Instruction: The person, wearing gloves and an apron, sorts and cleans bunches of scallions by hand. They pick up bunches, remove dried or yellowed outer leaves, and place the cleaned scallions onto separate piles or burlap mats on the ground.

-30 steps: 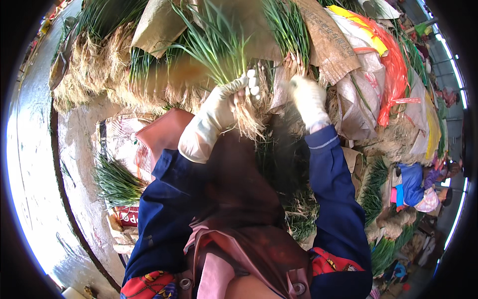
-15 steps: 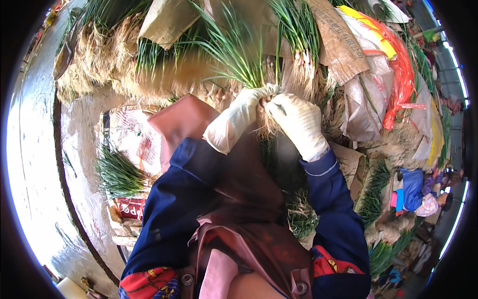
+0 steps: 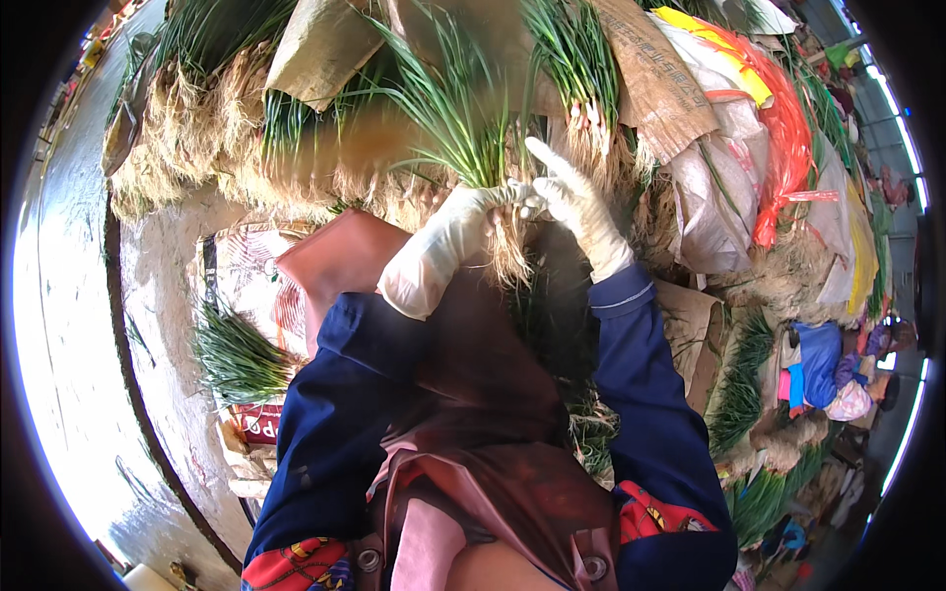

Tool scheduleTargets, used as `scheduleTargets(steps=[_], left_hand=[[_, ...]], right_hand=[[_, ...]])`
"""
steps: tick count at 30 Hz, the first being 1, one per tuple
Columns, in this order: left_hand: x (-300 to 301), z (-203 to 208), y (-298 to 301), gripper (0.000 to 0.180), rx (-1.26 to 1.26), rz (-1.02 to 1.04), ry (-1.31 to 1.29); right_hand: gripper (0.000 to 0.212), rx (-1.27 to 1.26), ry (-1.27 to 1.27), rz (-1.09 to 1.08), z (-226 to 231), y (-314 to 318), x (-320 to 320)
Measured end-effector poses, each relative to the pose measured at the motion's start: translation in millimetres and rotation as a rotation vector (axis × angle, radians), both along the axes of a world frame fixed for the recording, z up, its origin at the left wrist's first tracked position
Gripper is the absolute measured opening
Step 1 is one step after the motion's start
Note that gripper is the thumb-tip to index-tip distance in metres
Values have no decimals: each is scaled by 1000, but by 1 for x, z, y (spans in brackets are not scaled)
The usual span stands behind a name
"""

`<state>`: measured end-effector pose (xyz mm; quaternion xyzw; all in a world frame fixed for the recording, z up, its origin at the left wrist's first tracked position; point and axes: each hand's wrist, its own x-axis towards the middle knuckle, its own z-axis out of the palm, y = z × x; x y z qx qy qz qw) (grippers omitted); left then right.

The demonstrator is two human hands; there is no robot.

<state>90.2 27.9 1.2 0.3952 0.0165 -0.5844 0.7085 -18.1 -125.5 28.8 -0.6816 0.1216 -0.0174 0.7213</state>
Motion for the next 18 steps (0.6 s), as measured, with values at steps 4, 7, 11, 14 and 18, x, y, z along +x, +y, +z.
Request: scheduleTargets(steps=[4, 7, 11, 14, 18], left_hand=[[-6, -10, -5, 18, -109, 50, 42], [-9, -5, -10, 30, -206, 28, 70], [-13, 12, -16, 36, -293, 21, 147], [-16, 3, -21, 30, -162, 108, 188], [-24, -2, -42, 8, 53, 92, -23]], right_hand=[[33, -943, -195, -615, -8, -42, 1], [30, -1090, 348, -702, 30, -51, -8], [33, -1465, 521, -488, 19, -57, 0], [22, -1545, 408, -520, 32, -16, -10], [21, -1460, -175, -454, 10, 20, -39]])
